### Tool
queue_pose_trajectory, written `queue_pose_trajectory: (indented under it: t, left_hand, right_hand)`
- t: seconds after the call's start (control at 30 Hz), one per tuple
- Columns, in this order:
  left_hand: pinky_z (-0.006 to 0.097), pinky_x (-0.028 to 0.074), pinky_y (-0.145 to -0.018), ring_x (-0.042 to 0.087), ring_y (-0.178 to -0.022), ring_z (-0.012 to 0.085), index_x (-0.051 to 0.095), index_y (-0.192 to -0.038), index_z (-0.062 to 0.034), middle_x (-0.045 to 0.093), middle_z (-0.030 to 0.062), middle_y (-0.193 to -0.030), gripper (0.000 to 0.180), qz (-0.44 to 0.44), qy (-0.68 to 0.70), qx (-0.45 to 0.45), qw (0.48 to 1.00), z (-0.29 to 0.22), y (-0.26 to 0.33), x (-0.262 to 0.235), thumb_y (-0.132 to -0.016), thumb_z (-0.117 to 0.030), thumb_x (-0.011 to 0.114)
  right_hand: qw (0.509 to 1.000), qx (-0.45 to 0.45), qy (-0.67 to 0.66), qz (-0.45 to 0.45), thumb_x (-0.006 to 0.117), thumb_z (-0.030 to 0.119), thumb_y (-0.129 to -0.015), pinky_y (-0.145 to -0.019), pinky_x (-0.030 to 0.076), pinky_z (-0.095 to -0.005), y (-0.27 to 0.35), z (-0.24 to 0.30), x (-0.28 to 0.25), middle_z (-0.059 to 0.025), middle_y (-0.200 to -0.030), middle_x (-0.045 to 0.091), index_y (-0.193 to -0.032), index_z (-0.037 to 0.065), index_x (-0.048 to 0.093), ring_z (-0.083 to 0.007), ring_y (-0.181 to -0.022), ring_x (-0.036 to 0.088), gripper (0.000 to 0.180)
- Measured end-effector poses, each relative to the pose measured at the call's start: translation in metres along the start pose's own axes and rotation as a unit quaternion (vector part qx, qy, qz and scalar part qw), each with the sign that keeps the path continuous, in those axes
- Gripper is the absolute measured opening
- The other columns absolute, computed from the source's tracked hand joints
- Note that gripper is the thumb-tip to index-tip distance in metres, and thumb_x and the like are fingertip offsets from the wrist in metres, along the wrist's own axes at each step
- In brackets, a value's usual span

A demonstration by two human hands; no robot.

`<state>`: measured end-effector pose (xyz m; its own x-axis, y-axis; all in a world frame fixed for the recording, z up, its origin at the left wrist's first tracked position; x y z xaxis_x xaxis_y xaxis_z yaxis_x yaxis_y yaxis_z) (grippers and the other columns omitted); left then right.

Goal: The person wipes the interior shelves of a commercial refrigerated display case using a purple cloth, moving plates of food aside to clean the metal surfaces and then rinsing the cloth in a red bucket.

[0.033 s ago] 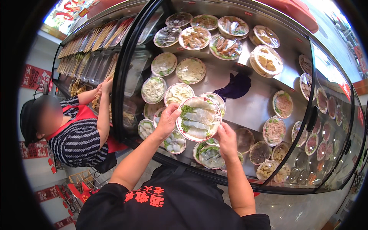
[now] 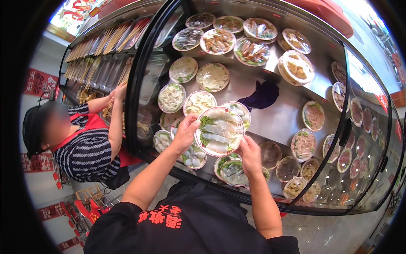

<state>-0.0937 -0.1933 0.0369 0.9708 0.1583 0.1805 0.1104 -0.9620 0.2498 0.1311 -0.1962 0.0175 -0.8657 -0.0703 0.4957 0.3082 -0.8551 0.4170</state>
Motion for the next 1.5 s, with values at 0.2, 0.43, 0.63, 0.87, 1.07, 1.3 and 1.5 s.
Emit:
queue_pose_trajectory:
  t: [0.2, 0.43, 0.63, 0.87, 1.07, 1.3, 1.5]
  left_hand:
    - [0.02, 0.038, -0.078, 0.045, -0.084, 0.0044, 0.052, -0.097, -0.0059, 0.052, -0.0029, -0.089, 0.011, -0.059, 0.036, -0.075, 0.995, 0.021, 0.035, -0.035, -0.094, -0.017, 0.05]
    - [0.023, 0.039, -0.075, 0.045, -0.082, 0.0045, 0.052, -0.091, -0.006, 0.051, -0.0023, -0.086, 0.016, -0.085, -0.013, -0.144, 0.986, 0.048, 0.07, -0.065, -0.095, -0.021, 0.051]
    - [0.024, 0.041, -0.076, 0.048, -0.083, 0.0064, 0.052, -0.095, -0.0049, 0.054, 0.0001, -0.089, 0.019, -0.116, -0.018, -0.182, 0.976, 0.076, 0.084, -0.083, -0.095, -0.024, 0.051]
    - [0.025, 0.043, -0.079, 0.052, -0.087, 0.0085, 0.052, -0.102, -0.0043, 0.058, 0.0028, -0.095, 0.018, -0.079, -0.023, -0.212, 0.974, 0.101, 0.075, -0.091, -0.096, -0.021, 0.05]
    - [0.029, 0.048, -0.084, 0.058, -0.095, 0.0131, 0.051, -0.109, -0.0055, 0.06, 0.0052, -0.103, 0.023, -0.035, 0.135, -0.232, 0.963, 0.126, 0.069, -0.087, -0.094, -0.023, 0.053]
    - [0.03, 0.047, -0.082, 0.055, -0.099, 0.0119, 0.054, -0.105, -0.0091, 0.059, 0.002, -0.105, 0.024, 0.109, 0.021, -0.301, 0.947, 0.103, 0.047, -0.039, -0.094, -0.031, 0.054]
    - [0.03, 0.048, -0.082, 0.056, -0.095, 0.0142, 0.052, -0.109, -0.0073, 0.058, 0.0047, -0.105, 0.022, 0.027, -0.023, -0.344, 0.938, 0.131, 0.018, -0.026, -0.094, -0.024, 0.052]
  right_hand:
    - [0.998, 0.067, 0.019, 0.008, 0.049, 0.016, -0.095, -0.081, 0.052, -0.0307, 0.009, -0.047, 0.019, -0.009, -0.103, 0.063, -0.114, -0.004, 0.054, -0.0154, -0.089, 0.062, 0.028]
    - [0.991, 0.131, -0.015, 0.025, 0.047, 0.015, -0.094, -0.075, 0.053, -0.0306, 0.014, -0.119, 0.019, -0.0075, -0.096, 0.064, -0.11, -0.003, 0.055, -0.0141, -0.081, 0.063, 0.025]
    - [0.985, 0.172, -0.014, 0.017, 0.046, 0.014, -0.094, -0.073, 0.053, -0.0298, 0.017, -0.161, 0.017, -0.0082, -0.095, 0.065, -0.11, -0.003, 0.055, -0.0145, -0.079, 0.064, 0.025]
    - [0.983, 0.18, -0.015, -0.025, 0.046, 0.013, -0.094, -0.071, 0.051, -0.0265, 0.014, -0.187, 0.009, -0.0072, -0.092, 0.064, -0.109, -0.004, 0.056, -0.0127, -0.078, 0.062, 0.024]
    - [0.937, -0.075, 0.325, -0.105, 0.049, 0.012, -0.092, -0.07, 0.048, -0.0276, 0.019, -0.118, 0.012, -0.0106, -0.083, 0.064, -0.106, -0.001, 0.059, -0.0132, -0.074, 0.06, 0.022]
    - [0.963, -0.009, 0.228, -0.146, 0.049, 0.012, -0.091, -0.074, 0.044, -0.022, 0.041, -0.088, -0.054, -0.0024, -0.091, 0.062, -0.107, -0.002, 0.059, -0.0075, -0.081, 0.054, 0.023]
    - [0.955, -0.049, 0.073, -0.284, 0.045, 0.009, -0.094, -0.075, 0.046, -0.0235, 0.047, -0.055, -0.145, -0.0051, -0.094, 0.062, -0.106, -0.004, 0.057, -0.0096, -0.082, 0.056, 0.022]
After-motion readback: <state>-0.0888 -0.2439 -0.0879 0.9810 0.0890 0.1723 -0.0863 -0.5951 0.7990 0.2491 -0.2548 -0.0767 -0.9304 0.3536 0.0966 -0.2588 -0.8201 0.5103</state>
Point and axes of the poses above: each hand's wrist, its own y-axis away from the middle knuckle, its own x-axis out of the palm, z = x × y, the point moved 7 cm from there along -y, towards the middle knuckle
